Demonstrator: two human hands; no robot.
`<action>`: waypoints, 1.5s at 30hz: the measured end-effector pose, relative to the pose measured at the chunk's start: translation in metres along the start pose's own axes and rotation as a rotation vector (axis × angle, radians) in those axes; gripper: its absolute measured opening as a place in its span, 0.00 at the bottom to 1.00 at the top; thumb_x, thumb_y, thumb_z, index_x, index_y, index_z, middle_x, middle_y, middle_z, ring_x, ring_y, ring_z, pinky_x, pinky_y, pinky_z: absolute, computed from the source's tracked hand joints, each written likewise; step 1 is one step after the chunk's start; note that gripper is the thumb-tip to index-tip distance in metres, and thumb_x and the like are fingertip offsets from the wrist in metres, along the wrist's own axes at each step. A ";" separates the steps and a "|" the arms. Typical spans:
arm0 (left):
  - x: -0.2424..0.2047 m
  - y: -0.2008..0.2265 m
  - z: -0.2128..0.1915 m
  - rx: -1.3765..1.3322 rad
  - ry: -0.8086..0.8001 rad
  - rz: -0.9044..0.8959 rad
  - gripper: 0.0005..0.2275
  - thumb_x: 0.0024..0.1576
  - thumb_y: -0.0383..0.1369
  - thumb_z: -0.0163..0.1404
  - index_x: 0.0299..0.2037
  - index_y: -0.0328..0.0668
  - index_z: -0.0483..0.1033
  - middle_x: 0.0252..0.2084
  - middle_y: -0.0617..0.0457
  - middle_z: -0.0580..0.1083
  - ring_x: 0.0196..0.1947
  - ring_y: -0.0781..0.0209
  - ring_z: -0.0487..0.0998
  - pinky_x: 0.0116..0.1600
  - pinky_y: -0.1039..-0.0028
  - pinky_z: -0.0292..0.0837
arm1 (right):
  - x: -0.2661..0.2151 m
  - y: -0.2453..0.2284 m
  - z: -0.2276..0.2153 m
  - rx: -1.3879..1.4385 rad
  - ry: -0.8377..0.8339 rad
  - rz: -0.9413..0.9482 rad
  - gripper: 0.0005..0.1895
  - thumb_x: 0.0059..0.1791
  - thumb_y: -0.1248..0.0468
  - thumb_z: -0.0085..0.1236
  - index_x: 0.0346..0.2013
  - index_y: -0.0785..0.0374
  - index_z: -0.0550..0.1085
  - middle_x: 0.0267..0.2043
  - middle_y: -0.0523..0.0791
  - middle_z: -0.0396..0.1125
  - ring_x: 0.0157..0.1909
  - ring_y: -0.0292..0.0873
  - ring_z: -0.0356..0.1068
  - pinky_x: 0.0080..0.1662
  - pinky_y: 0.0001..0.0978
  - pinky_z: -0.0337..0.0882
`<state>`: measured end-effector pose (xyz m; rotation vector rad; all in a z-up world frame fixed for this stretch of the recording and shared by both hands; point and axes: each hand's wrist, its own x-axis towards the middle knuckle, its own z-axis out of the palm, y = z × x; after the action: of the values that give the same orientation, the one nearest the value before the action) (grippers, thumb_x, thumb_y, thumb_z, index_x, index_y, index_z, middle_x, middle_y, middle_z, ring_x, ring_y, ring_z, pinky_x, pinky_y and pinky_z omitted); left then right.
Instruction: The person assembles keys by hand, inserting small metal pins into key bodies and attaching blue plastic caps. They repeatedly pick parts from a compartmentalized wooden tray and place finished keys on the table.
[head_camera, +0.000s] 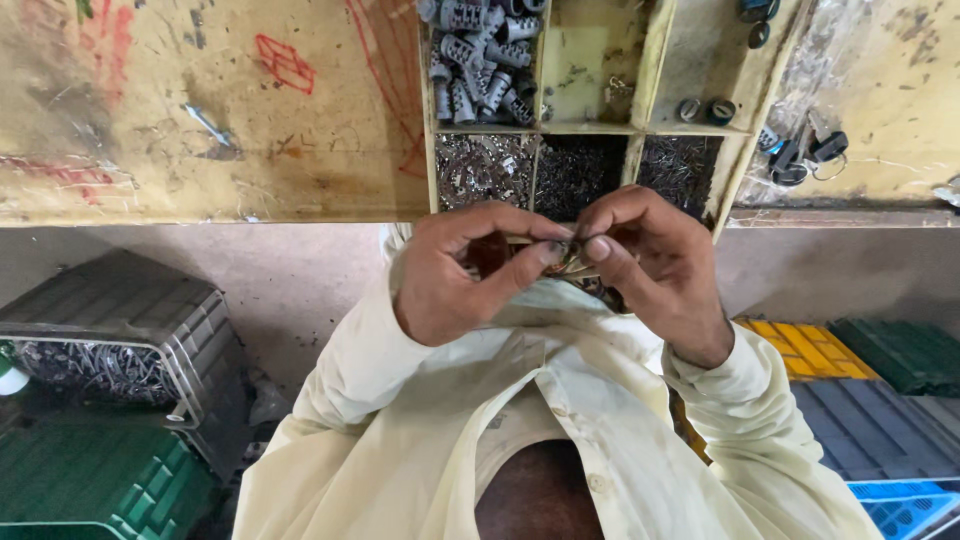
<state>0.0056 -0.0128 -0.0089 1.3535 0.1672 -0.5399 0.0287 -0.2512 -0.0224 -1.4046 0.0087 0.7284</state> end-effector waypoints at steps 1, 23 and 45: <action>0.002 0.000 0.004 -0.028 -0.002 -0.028 0.08 0.65 0.28 0.56 0.51 0.38 0.80 0.39 0.58 0.79 0.32 0.78 0.72 0.36 0.85 0.67 | -0.002 0.000 0.000 0.038 0.014 0.033 0.04 0.59 0.71 0.54 0.48 0.67 0.70 0.49 0.44 0.66 0.44 0.31 0.66 0.45 0.22 0.69; 0.010 -0.005 0.011 -0.142 0.014 -0.056 0.09 0.65 0.28 0.56 0.52 0.34 0.79 0.43 0.51 0.81 0.41 0.73 0.80 0.45 0.83 0.77 | 0.000 0.000 0.005 0.428 0.012 0.200 0.07 0.60 0.63 0.52 0.48 0.63 0.68 0.48 0.42 0.63 0.39 0.32 0.62 0.38 0.24 0.64; 0.013 -0.005 0.011 -0.118 -0.019 -0.081 0.06 0.63 0.28 0.54 0.48 0.41 0.77 0.49 0.59 0.80 0.27 0.82 0.61 0.33 0.87 0.61 | 0.013 -0.044 -0.021 -1.521 0.176 -0.274 0.07 0.54 0.62 0.73 0.41 0.56 0.80 0.40 0.41 0.74 0.35 0.37 0.72 0.35 0.31 0.73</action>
<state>0.0122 -0.0270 -0.0164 1.2301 0.2353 -0.6013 0.0678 -0.2630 0.0067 -2.8208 -0.7187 0.2906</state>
